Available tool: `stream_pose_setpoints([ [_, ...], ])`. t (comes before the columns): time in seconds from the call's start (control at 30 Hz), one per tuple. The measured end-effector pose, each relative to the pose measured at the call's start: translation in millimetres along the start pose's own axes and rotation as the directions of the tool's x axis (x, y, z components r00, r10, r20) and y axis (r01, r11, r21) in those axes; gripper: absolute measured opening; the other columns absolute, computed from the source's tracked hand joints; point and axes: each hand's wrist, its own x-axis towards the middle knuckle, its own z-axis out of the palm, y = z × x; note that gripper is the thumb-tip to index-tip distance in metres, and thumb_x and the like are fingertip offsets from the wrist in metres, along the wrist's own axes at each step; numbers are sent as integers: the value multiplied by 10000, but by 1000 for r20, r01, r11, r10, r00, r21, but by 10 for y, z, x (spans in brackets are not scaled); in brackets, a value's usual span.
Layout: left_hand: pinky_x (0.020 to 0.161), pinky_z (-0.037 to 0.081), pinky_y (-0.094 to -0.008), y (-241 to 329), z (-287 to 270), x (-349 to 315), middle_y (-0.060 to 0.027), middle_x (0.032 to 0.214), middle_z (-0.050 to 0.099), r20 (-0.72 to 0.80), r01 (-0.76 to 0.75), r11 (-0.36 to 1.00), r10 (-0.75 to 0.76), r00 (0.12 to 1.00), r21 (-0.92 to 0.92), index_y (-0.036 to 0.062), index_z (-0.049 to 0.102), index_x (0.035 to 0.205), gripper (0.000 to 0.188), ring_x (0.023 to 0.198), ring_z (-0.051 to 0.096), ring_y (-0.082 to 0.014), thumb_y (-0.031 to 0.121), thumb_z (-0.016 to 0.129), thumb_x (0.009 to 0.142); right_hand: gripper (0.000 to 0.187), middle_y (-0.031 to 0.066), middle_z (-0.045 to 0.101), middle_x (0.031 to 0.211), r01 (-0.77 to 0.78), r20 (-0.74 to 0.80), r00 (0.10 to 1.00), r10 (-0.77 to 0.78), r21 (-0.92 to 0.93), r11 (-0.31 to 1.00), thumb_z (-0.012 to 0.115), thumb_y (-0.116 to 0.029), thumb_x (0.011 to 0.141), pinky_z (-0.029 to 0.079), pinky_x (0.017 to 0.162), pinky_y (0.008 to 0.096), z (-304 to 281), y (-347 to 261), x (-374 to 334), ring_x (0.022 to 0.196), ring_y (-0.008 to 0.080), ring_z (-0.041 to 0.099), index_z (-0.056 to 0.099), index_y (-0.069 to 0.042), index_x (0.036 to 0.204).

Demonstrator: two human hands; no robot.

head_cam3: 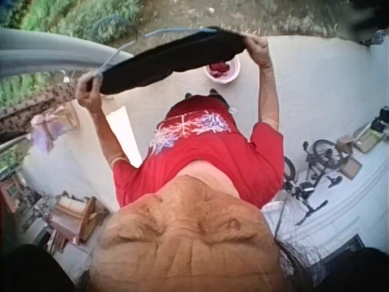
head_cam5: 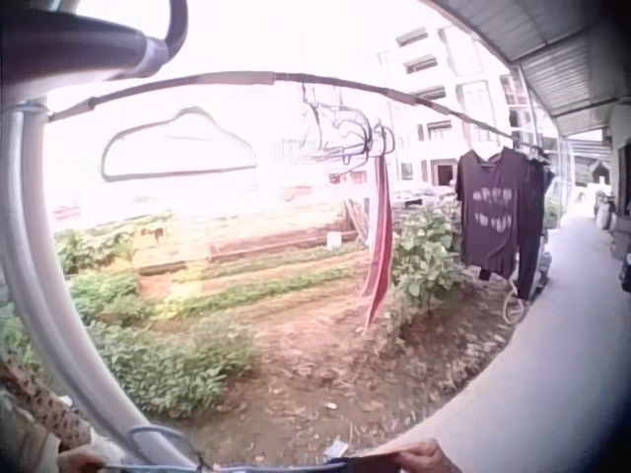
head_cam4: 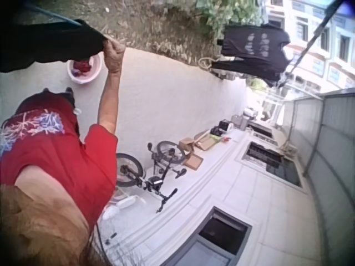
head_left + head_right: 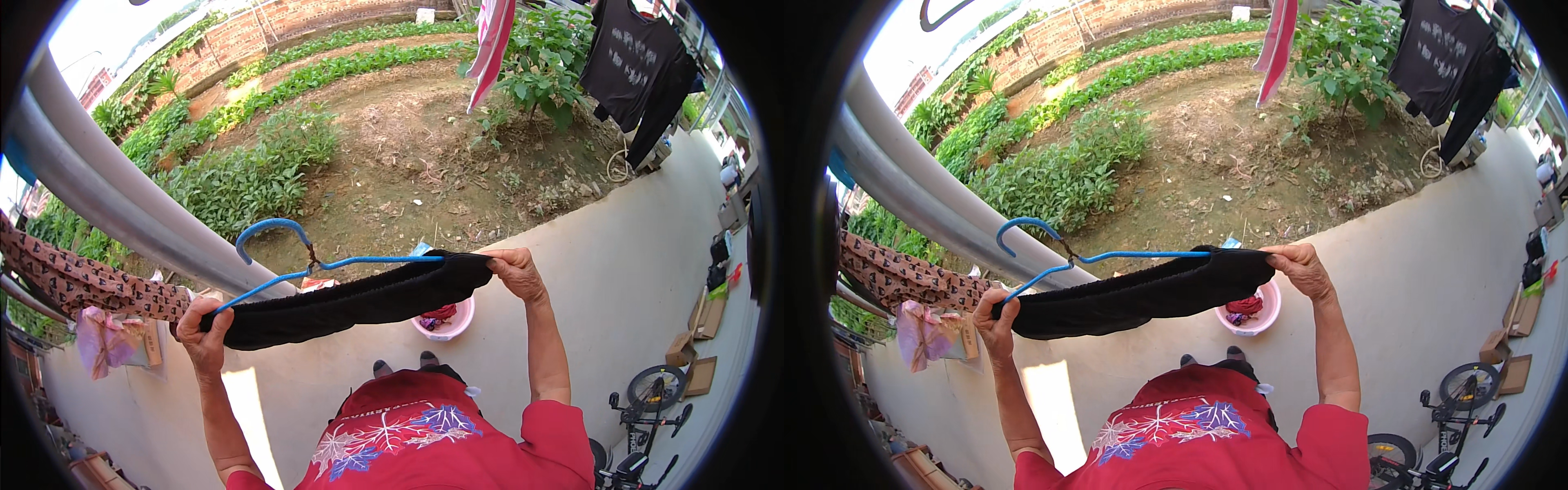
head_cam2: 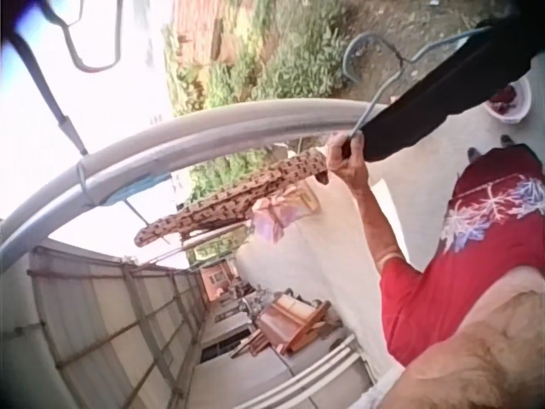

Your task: The person washes clothes by hand in a red basin at an outdoor concrete sink. They scrub and rinse a red garment and a black garment, then wring them out and hang them on a clothesline using a hanger.

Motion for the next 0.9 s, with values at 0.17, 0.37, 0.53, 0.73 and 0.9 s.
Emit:
stream_pose_setpoints([
  [0.17, 623, 393, -233, -26, 313, -93, -21, 707, 566, -58, 75, 997, -77, 995, -24, 9, 623, 766, 106, 666, 499, -105, 11, 719, 722, 205, 75, 655, 985, 2, -199, 964, 177, 669, 743, 550, -110, 906, 529, 773, 268, 268, 807, -26, 859, 139, 631, 611, 33, 1039],
  [0.37, 600, 403, -244, 92, 368, -146, -33, 673, 571, 6, 85, 993, -86, 996, 80, 11, 642, 747, 108, 642, 518, -124, 11, 738, 697, 392, 62, 587, 1126, -186, -38, 982, 183, -75, 980, 559, -15, 848, 489, 854, 305, 162, 297, -65, 1008, 159, 579, 521, -119, 1224],
  [0.53, 550, 394, -268, 322, 411, -33, -35, 629, 570, 77, -65, 979, 51, 996, 195, 26, 645, 730, 120, 588, 521, -144, 17, 749, 672, 477, 126, 491, 1231, 368, 211, 917, -338, -775, 514, 616, -155, 734, 400, 891, 404, 617, -720, 143, 1106, 292, 490, 545, -119, 1204],
  [0.73, 597, 429, -257, 427, 267, 53, -32, 683, 612, 45, -40, 994, 36, 998, 105, 32, 659, 758, 114, 643, 565, -131, 29, 748, 688, 312, 121, 602, 766, 609, 464, 793, -396, -569, 553, 685, -93, 758, 467, 576, 342, 625, -775, 357, 655, 277, 580, 597, -25, 1050],
  [0.9, 729, 432, -220, 560, 173, 56, 22, 845, 603, 148, 153, 983, -137, 979, -103, 69, 637, 993, 340, 803, 544, -64, 111, 794, 695, 135, 104, 595, 671, 686, 398, 720, -568, -530, 498, 648, -17, 766, 440, 495, 308, 646, -1070, 330, 528, 239, 559, 610, 12, 892],
])
